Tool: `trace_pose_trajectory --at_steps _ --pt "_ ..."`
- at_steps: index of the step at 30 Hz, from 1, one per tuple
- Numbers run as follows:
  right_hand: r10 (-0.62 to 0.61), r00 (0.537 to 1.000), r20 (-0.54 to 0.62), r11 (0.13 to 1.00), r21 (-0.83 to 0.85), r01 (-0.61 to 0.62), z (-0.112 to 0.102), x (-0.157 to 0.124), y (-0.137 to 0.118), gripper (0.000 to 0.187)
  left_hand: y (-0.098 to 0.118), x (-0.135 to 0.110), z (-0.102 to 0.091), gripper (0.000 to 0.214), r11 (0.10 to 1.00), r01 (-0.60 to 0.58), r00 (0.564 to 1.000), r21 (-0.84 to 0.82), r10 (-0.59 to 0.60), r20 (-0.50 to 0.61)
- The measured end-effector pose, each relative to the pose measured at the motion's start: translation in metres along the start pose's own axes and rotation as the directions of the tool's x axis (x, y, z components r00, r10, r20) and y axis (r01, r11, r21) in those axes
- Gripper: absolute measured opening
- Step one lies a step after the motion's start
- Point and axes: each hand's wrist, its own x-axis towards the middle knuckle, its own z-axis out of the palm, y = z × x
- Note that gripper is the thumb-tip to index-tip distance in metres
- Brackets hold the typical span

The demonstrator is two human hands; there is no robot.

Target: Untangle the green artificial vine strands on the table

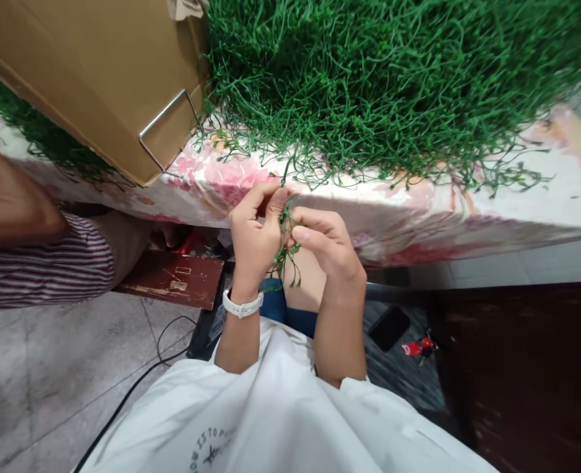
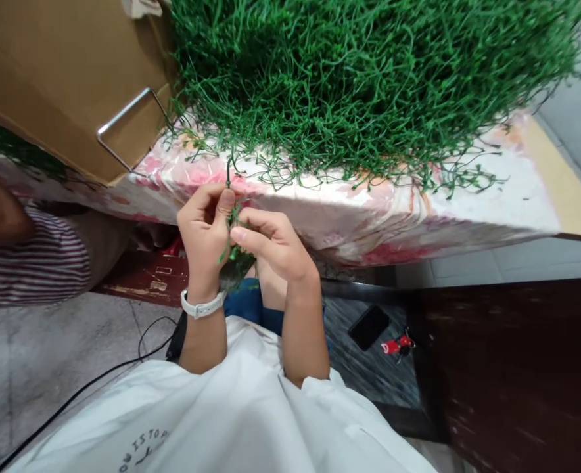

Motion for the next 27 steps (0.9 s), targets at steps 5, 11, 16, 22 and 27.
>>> trace_pose_trajectory --at_steps 5,11,16,22,27 --pt "0.124 0.99 -0.074 0.989 0.09 -0.117 0.0 0.006 -0.001 0.05 -0.004 -0.001 -0.003 0.028 0.985 -0.112 0.993 0.129 0.105 0.061" --pt "-0.056 0.997 -0.057 0.972 0.226 0.067 0.003 0.003 0.009 0.053 -0.002 -0.003 0.013 0.045 0.987 0.042 0.994 -0.158 -0.057 -0.092" --pt "-0.164 0.986 -0.035 0.942 0.292 0.167 0.007 -0.002 0.012 0.054 0.007 -0.005 0.021 0.054 0.823 0.16 0.984 -0.545 -0.176 0.024" --pt "-0.193 0.975 -0.114 0.896 0.384 0.222 0.009 0.001 0.014 0.069 0.013 0.001 0.014 0.035 0.63 0.255 0.95 -0.734 -0.306 0.067" --pt "-0.171 0.946 -0.275 0.869 0.411 0.276 -0.001 0.003 0.013 0.072 0.009 0.017 0.0 0.024 0.546 0.089 0.954 -0.833 -0.287 -0.086"
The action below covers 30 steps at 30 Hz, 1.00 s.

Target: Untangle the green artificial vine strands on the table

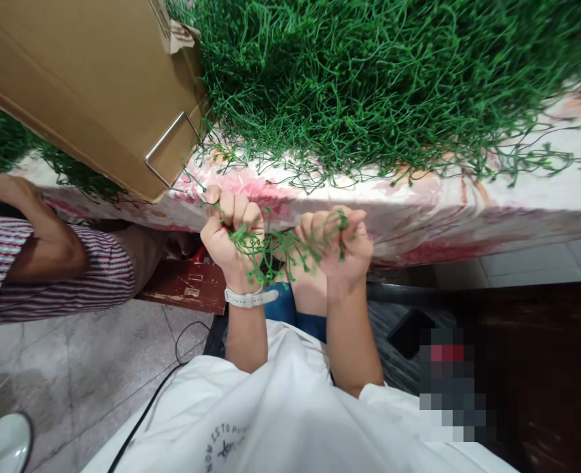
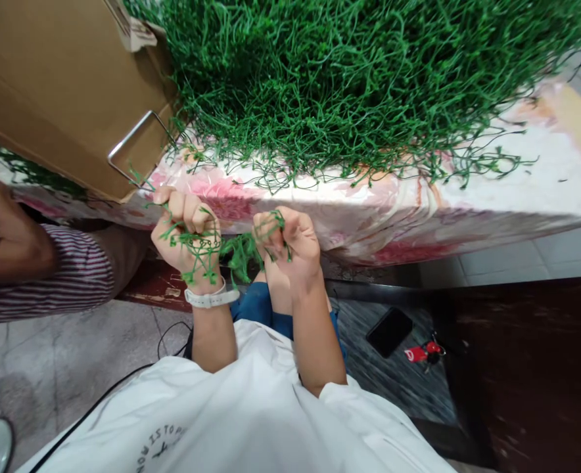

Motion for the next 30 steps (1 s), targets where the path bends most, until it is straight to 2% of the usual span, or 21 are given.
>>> trace_pose_trajectory --at_steps 2,4,7,10,13,15,18,21,27,30 --pt "0.018 1.0 -0.005 0.998 -0.054 -0.018 -0.006 0.002 -0.001 0.066 0.0 0.002 -0.002 0.02 0.999 0.045 0.998 0.011 -0.045 0.044" --pt "-0.004 1.0 -0.015 0.997 -0.078 0.003 -0.011 0.004 -0.001 0.065 -0.002 0.001 -0.004 0.017 0.989 0.113 0.99 0.093 -0.12 0.068" --pt "-0.025 0.999 -0.045 0.995 -0.1 0.02 -0.015 0.004 -0.001 0.06 -0.006 0.0 -0.004 0.026 0.959 0.127 0.988 0.254 -0.145 0.054" --pt "0.032 0.997 -0.068 0.995 -0.087 -0.038 -0.017 0.003 -0.002 0.054 -0.008 -0.001 -0.004 0.04 0.926 0.077 0.99 0.371 -0.115 0.08" --pt "0.047 0.993 -0.112 0.995 -0.079 -0.056 -0.017 0.002 -0.003 0.05 -0.009 -0.008 -0.003 0.044 0.867 0.004 0.984 0.498 -0.093 0.154" --pt "0.029 0.994 -0.108 0.996 -0.086 -0.039 -0.018 0.001 -0.004 0.047 -0.01 -0.014 -0.002 0.042 0.787 -0.091 0.967 0.61 -0.075 0.242" --pt "0.035 0.995 -0.089 0.996 -0.076 -0.042 -0.018 0.0 -0.006 0.041 -0.01 -0.02 -0.001 0.034 0.605 -0.255 0.923 0.754 -0.081 0.377" --pt "0.033 0.992 -0.124 0.996 -0.078 -0.043 -0.017 -0.001 -0.009 0.04 -0.01 -0.02 0.0 0.032 0.496 -0.346 0.884 0.797 -0.112 0.454" --pt "0.009 0.994 -0.106 0.999 -0.047 -0.014 -0.016 -0.002 -0.012 0.035 -0.014 -0.017 -0.003 0.024 0.479 -0.452 0.828 0.753 -0.09 0.554" --pt "0.039 0.998 -0.056 0.999 -0.028 -0.04 -0.017 -0.003 -0.011 0.039 -0.019 -0.018 -0.003 0.02 0.507 -0.423 0.848 0.751 -0.07 0.525"
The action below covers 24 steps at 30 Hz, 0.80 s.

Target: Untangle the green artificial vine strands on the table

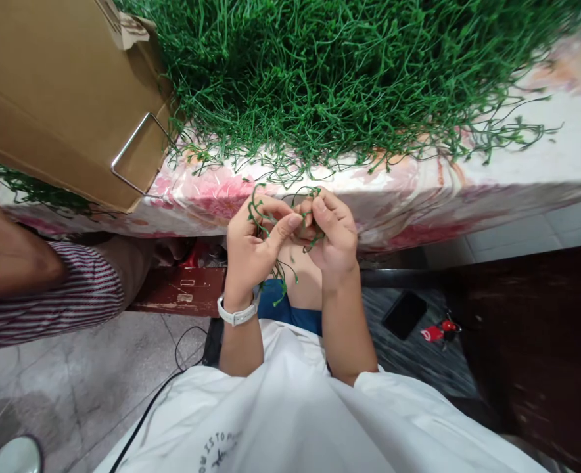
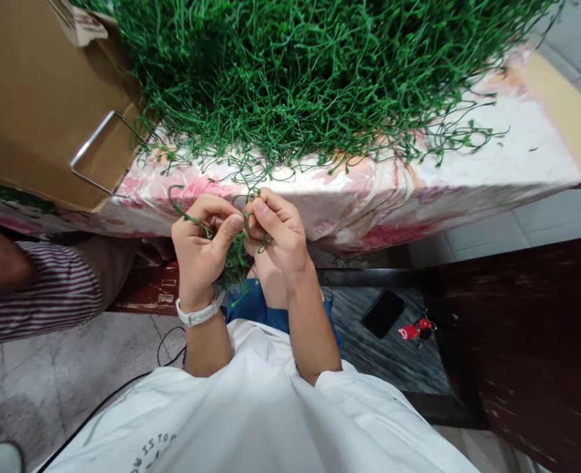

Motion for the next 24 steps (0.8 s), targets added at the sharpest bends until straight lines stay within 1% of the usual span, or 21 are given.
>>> trace_pose_trajectory --at_steps 2,4,7,11,13,15,17,19,21,24 --pt "0.046 0.998 0.035 0.999 -0.008 -0.046 -0.0011 -0.0011 0.0006 0.044 -0.0004 -0.0003 0.0033 0.015 1.0 -0.004 0.997 -0.016 0.002 -0.079" --pt "0.086 0.994 0.06 0.996 -0.03 -0.085 -0.0022 -0.0027 0.0006 0.048 -0.0009 -0.0009 0.0052 0.016 1.0 -0.015 0.993 -0.001 0.015 -0.114" --pt "0.099 0.993 0.071 0.995 -0.037 -0.097 -0.0031 -0.0048 -0.0007 0.046 -0.0022 -0.0025 0.0043 0.018 0.996 -0.058 0.997 0.064 0.061 -0.054" --pt "0.078 0.996 0.044 0.997 -0.03 -0.077 -0.002 -0.0055 -0.002 0.043 -0.003 -0.0033 -0.0002 0.018 0.973 -0.174 0.984 0.154 0.176 -0.004" --pt "0.073 0.997 0.009 0.996 -0.049 -0.073 -0.0018 -0.0056 -0.0016 0.044 -0.0029 -0.0026 -0.0018 0.021 0.963 -0.181 0.983 0.201 0.177 0.04" --pt "0.075 0.996 -0.054 0.993 -0.086 -0.079 -0.0024 -0.0058 -0.0006 0.049 -0.0036 -0.0021 -0.0022 0.027 0.964 -0.153 0.986 0.217 0.135 0.092" --pt "0.067 0.992 -0.107 0.988 -0.134 -0.081 -0.0035 -0.0059 0.0004 0.053 -0.0051 -0.0023 -0.0018 0.031 0.978 -0.098 0.987 0.185 0.071 0.145" --pt "0.038 0.99 -0.133 0.982 -0.178 -0.061 -0.0041 -0.0053 0.0011 0.053 -0.0066 -0.0031 -0.001 0.029 0.989 -0.053 0.984 0.139 0.028 0.174" --pt "-0.01 0.987 -0.163 0.977 -0.212 -0.025 -0.0034 -0.0035 0.0016 0.049 -0.0066 -0.0042 -0.0004 0.023 0.989 -0.065 0.986 0.136 0.042 0.162" --pt "-0.069 0.971 -0.228 0.967 -0.253 0.01 0.0001 0.0003 0.003 0.042 -0.0031 -0.0053 0.0004 0.015 0.96 -0.169 0.982 0.223 0.146 0.117"
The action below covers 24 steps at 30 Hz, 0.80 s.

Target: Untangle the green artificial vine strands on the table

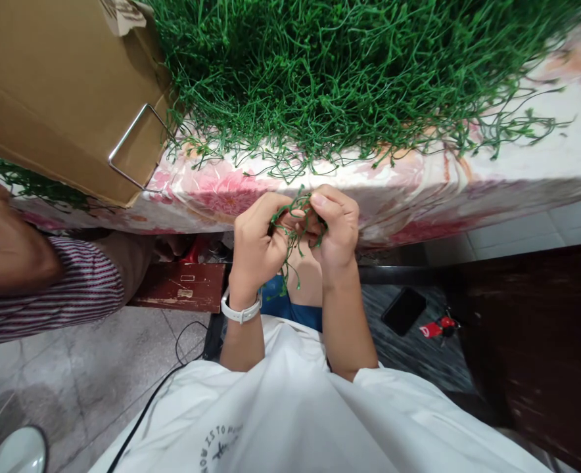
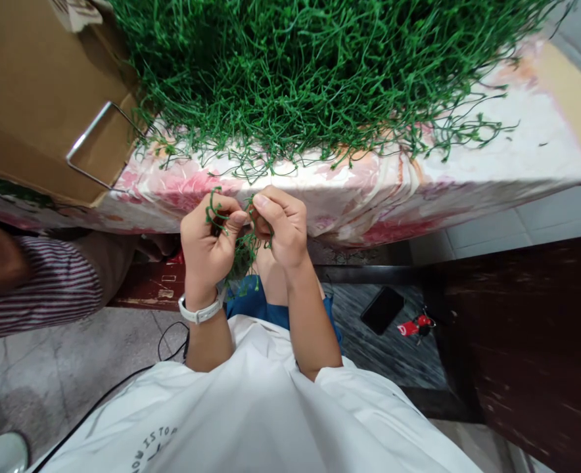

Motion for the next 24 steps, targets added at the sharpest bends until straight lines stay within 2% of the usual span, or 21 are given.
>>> trace_pose_trajectory --at_steps 5,9,13,15,17,19,21,24 --pt "-0.076 0.992 -0.097 0.997 -0.005 0.076 0.012 -0.002 0.005 0.04 0.003 0.002 0.001 0.015 0.983 -0.119 0.991 0.136 0.126 -0.042" --pt "-0.092 0.977 -0.191 0.994 -0.079 0.078 0.023 -0.004 0.012 0.046 0.005 0.002 0.006 0.02 0.975 -0.126 0.988 0.182 0.14 -0.068" --pt "-0.058 0.934 -0.352 0.996 -0.083 0.03 0.021 0.009 0.021 0.049 0.022 -0.004 0.013 0.018 0.986 -0.145 0.981 0.079 0.153 -0.116" --pt "-0.014 0.923 -0.384 0.999 -0.047 -0.004 0.013 0.017 0.022 0.054 0.028 -0.004 0.013 0.015 0.986 -0.159 0.976 0.05 0.165 -0.145" --pt "0.002 0.937 -0.351 1.0 -0.01 -0.007 0.006 0.02 0.019 0.056 0.026 -0.002 0.011 0.011 0.993 -0.103 0.981 0.062 0.112 -0.161" --pt "-0.006 0.962 -0.274 1.0 0.008 0.009 0.003 0.017 0.012 0.053 0.018 0.001 0.007 0.013 0.999 0.014 0.985 0.045 -0.006 -0.174" --pt "-0.001 0.983 -0.185 1.0 0.014 0.004 0.004 0.011 0.003 0.047 0.01 0.004 0.003 0.02 0.993 0.119 0.971 0.0 -0.116 -0.21" --pt "0.058 0.997 -0.051 0.998 0.023 -0.057 0.009 0.003 -0.004 0.046 0.004 0.005 0.003 0.022 0.989 0.144 0.962 -0.021 -0.144 -0.232"
